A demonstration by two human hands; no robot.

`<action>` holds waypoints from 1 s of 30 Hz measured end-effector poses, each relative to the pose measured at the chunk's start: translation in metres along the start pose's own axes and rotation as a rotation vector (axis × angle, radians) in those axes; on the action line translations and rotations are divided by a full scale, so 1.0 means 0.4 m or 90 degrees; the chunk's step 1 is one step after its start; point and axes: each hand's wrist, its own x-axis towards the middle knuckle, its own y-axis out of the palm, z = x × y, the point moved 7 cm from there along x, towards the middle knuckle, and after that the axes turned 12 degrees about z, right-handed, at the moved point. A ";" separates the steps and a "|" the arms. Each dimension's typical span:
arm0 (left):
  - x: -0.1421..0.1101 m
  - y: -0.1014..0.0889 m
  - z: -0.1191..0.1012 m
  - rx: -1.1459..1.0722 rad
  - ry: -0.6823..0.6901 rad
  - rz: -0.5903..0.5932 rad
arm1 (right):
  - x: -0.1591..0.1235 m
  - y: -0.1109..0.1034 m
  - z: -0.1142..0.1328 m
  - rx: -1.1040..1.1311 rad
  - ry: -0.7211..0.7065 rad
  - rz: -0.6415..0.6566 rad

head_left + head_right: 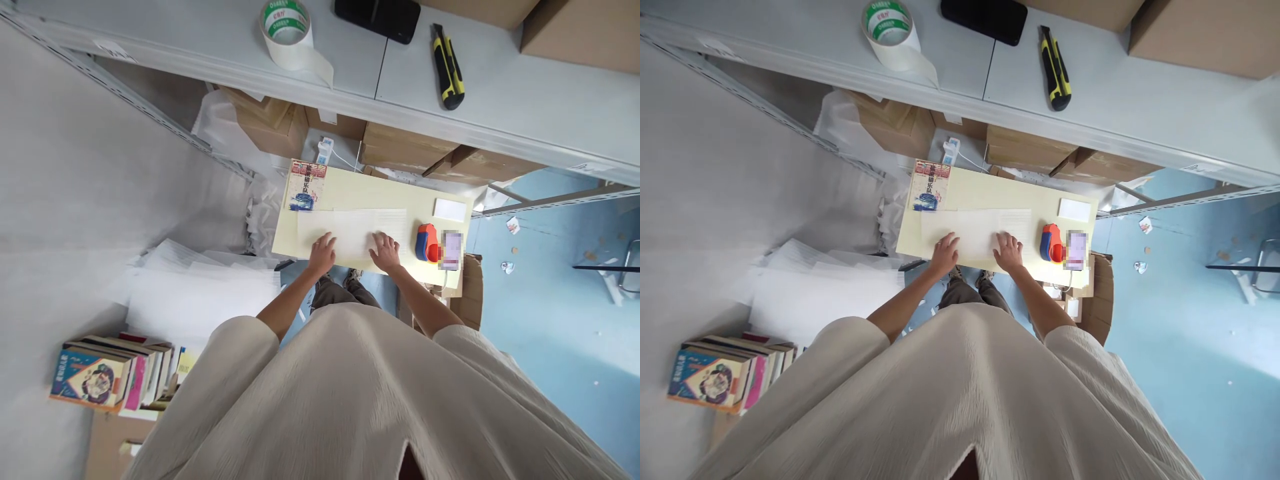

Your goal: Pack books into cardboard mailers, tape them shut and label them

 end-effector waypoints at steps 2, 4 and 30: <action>0.004 0.047 -0.036 0.031 0.024 0.058 | -0.014 0.009 0.010 -0.009 0.007 0.010; 0.005 0.076 -0.043 0.051 0.013 0.077 | -0.027 0.017 0.017 -0.023 0.015 0.015; -0.026 0.078 0.026 0.071 0.007 0.059 | -0.053 0.038 0.024 -0.061 0.045 0.039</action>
